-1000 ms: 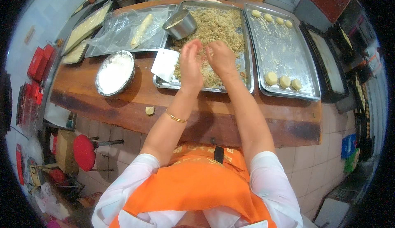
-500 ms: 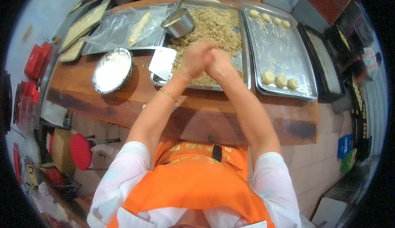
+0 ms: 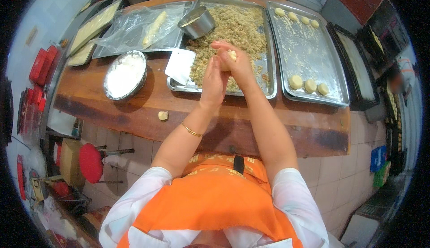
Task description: The person flattens pieces of dough by hand, scoops a portion of savory filling onto the dough, pinches the edges together to seal the mixture inside, rolls the dough into a ball, and places it onto a metal tray.
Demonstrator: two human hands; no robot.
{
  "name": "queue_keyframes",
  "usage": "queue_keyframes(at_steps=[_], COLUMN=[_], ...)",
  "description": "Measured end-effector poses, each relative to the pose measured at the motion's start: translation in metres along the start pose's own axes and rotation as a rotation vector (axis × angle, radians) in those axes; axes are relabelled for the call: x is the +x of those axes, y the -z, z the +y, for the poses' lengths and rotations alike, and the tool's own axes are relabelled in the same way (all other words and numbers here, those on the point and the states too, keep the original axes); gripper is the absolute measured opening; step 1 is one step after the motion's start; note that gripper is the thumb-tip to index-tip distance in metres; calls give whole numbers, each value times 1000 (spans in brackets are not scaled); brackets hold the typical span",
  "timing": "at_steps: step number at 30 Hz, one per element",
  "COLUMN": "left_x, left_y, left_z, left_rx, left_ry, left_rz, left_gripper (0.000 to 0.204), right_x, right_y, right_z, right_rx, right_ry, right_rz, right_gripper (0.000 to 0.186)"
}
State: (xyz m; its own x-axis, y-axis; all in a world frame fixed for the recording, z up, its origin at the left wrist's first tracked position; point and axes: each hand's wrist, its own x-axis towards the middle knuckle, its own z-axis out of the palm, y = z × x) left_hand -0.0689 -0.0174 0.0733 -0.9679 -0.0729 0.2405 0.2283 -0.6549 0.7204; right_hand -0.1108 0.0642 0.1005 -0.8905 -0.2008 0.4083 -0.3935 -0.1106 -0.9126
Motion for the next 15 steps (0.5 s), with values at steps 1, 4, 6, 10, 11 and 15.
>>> queue_keyframes(at_steps=[1,4,6,10,11,15], left_x=[-2,-7,-8,-4,-4,-11], left_y=[1,1,0,6,3,9], left_z=[1,3,0,-12,-11,-4], left_rx=[16,232,281,375,370,282], left_ry=[9,-26,-26,-156,-159,37], left_rz=[10,63,77,85,86,60], left_gripper=[39,43,45,50,51,55], right_x=[-2,-8,-13,-20,-19,-20], right_y=[0,0,1,-1,-1,-7], right_z=[0,-3,1,-1,-1,-7], right_rx=[-88,-240,-100,21,-31,-308], right_ry=[77,189,67,-113,-7,298], right_rz=[-28,-112,-105,-77,-68,8], right_gripper=[42,40,40,40,42,47])
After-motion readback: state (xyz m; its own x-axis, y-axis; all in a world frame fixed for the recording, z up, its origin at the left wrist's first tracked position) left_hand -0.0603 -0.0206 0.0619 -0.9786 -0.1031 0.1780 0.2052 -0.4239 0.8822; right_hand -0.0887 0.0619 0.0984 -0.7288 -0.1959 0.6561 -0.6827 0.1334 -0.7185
